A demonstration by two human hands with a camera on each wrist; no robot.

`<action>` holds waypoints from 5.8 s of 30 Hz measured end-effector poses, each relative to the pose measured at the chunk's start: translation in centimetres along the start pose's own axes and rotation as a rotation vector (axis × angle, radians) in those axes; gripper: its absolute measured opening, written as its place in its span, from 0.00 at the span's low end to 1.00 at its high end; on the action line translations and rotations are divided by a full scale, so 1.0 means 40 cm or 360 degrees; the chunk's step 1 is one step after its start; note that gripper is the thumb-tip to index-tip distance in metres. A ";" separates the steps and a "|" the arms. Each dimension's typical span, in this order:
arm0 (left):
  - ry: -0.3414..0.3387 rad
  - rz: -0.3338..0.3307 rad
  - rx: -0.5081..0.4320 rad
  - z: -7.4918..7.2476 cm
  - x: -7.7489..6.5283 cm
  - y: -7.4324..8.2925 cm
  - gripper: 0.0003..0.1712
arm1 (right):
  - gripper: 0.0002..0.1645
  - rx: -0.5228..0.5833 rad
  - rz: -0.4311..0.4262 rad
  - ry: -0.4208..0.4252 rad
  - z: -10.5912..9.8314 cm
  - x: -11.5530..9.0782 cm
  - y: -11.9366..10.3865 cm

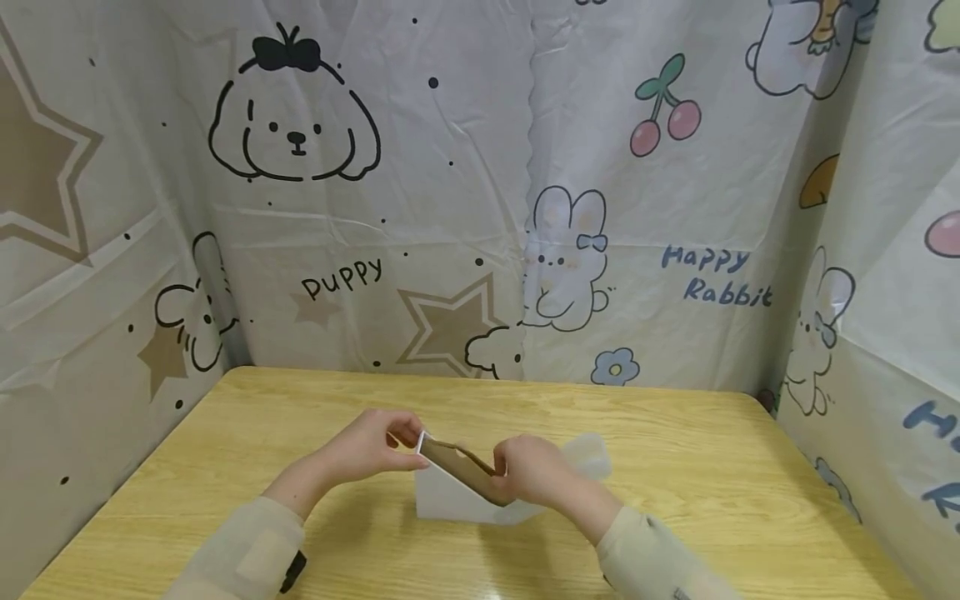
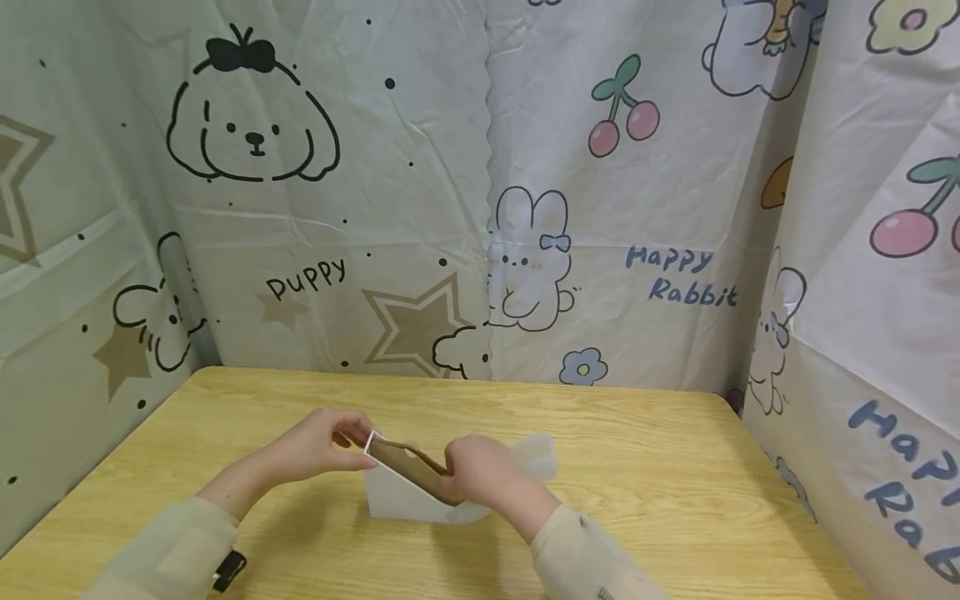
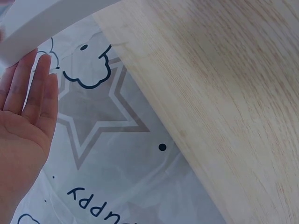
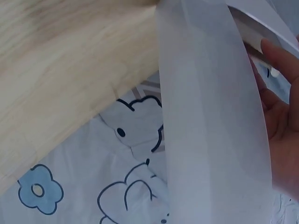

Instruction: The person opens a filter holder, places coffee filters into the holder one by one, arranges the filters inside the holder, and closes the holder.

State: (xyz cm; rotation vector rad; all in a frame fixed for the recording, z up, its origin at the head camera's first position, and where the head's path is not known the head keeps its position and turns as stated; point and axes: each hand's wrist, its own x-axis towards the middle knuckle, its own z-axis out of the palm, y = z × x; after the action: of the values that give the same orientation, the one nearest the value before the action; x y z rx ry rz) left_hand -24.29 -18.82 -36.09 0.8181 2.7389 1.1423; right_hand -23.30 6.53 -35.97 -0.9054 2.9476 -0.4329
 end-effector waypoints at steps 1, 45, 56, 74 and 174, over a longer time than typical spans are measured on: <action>-0.0001 0.0000 0.0001 0.001 0.000 0.000 0.14 | 0.10 -0.0006 0.0002 0.0030 -0.006 -0.001 0.003; -0.0103 -0.0044 -0.0081 0.070 0.016 -0.031 0.13 | 0.20 0.0597 0.0098 -0.0167 -0.153 -0.110 0.187; -0.0112 -0.0023 -0.0078 0.085 0.030 -0.012 0.12 | 0.18 0.0817 0.0010 -0.0002 -0.111 -0.095 0.174; -0.0072 0.0004 -0.0072 0.088 0.029 -0.021 0.15 | 0.21 0.0808 0.0030 0.0045 -0.101 -0.093 0.162; -0.0126 -0.0027 -0.0146 0.113 0.040 -0.022 0.15 | 0.25 0.0483 -0.0013 -0.0023 0.039 -0.014 0.085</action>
State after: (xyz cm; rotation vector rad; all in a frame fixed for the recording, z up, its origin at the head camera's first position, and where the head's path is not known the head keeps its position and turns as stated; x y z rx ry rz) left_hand -24.93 -15.64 -39.74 0.8092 2.6038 1.1957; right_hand -24.55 9.14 -38.42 -0.8766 2.7582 -0.8407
